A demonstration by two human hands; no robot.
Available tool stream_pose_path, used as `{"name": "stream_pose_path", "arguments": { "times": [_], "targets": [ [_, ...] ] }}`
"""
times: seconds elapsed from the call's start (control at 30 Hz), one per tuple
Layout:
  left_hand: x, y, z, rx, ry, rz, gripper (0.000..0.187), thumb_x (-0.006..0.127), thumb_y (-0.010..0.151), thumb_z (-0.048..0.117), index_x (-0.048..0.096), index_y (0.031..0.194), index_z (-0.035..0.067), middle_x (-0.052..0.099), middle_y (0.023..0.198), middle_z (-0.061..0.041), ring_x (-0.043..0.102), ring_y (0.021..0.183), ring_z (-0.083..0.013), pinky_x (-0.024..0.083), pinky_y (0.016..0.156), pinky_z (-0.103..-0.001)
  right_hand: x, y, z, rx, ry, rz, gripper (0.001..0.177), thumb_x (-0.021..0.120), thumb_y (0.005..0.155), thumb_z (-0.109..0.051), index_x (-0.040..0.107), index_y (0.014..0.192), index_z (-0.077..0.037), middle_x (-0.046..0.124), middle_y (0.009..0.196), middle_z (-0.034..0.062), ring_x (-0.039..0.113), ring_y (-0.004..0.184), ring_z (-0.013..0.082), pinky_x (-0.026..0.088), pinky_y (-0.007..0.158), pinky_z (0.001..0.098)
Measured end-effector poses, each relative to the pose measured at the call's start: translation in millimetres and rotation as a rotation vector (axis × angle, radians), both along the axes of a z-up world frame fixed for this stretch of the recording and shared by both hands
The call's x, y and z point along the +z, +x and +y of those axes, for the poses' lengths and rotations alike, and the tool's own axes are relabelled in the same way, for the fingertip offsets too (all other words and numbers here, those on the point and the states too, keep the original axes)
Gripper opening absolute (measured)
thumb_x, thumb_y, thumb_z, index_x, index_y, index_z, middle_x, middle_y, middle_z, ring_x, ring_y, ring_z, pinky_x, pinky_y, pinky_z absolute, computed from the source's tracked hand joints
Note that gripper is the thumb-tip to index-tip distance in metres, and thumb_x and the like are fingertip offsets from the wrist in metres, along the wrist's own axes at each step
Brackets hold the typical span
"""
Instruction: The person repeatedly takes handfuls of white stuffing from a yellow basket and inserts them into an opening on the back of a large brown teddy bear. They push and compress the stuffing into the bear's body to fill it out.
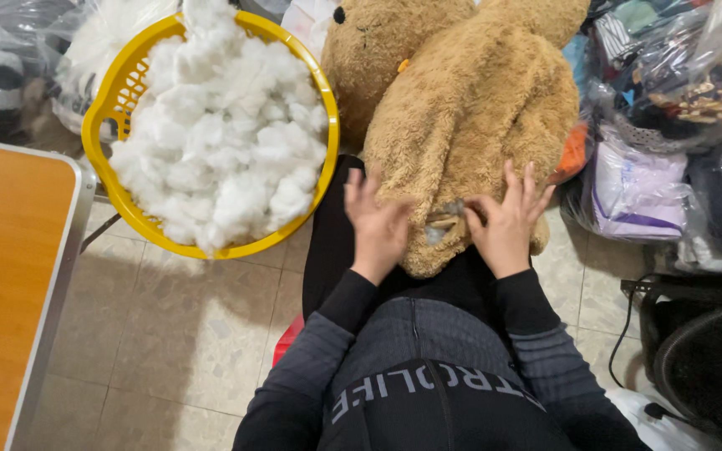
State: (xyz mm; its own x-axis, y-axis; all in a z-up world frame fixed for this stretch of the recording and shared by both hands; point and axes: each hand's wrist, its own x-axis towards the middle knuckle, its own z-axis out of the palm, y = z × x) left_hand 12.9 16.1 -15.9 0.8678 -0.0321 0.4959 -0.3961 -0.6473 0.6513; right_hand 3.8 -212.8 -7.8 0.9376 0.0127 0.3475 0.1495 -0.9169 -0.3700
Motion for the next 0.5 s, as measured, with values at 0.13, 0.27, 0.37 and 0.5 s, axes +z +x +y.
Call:
{"name": "stream_pose_path", "arguments": {
  "times": [0.13,0.27,0.37,0.5],
  "targets": [
    [-6.9,-2.0,-31.9,-0.241,0.268,0.078,0.011,0.074,0.088,0.022,0.079,0.097,0.018,0.029,0.167,-0.019,0.009,0.156,-0.0487,0.0,0.125,-0.067,-16.7,12.8,-3.2,0.037,-0.108,0.009,0.012,0.083,0.087,-0.032,0.078,0.093,-0.022,0.02,0.176,0.0196,0.001,0.162,0.0455,-0.009,0.122,0.0727],
    [-21.6,8.5,-36.0,-0.177,0.472,0.09,0.018,0.071,0.093,0.024,0.078,0.108,0.017,0.024,0.169,-0.022,0.006,0.158,-0.0478,-0.003,0.122,-0.071,-23.1,25.8,-4.6,0.036,-0.194,0.014,0.008,0.082,0.091,-0.031,0.081,0.097,-0.027,0.013,0.18,0.0145,-0.006,0.164,0.042,-0.012,0.122,0.0738],
    [-28.2,13.8,-33.4,-0.109,0.488,0.005,0.03,0.07,0.094,0.026,0.076,0.122,0.018,0.019,0.17,-0.023,0.005,0.16,-0.0462,-0.001,0.125,-0.07,-20.0,29.1,-3.8,0.061,-0.262,0.012,0.021,0.082,0.088,-0.03,0.081,0.109,-0.028,0.006,0.181,0.0167,-0.009,0.164,0.0427,-0.011,0.122,0.0742],
    [-27.8,20.4,-29.8,-0.083,0.507,0.021,0.047,0.074,0.088,0.031,0.073,0.133,0.017,0.013,0.17,-0.026,0.005,0.159,-0.046,0.0,0.123,-0.071,-13.5,28.7,1.2,0.122,-0.183,0.095,0.054,0.087,0.072,-0.039,0.077,0.121,-0.019,-0.001,0.175,0.0255,-0.013,0.159,0.0469,-0.011,0.114,0.0797]
  ]
}}
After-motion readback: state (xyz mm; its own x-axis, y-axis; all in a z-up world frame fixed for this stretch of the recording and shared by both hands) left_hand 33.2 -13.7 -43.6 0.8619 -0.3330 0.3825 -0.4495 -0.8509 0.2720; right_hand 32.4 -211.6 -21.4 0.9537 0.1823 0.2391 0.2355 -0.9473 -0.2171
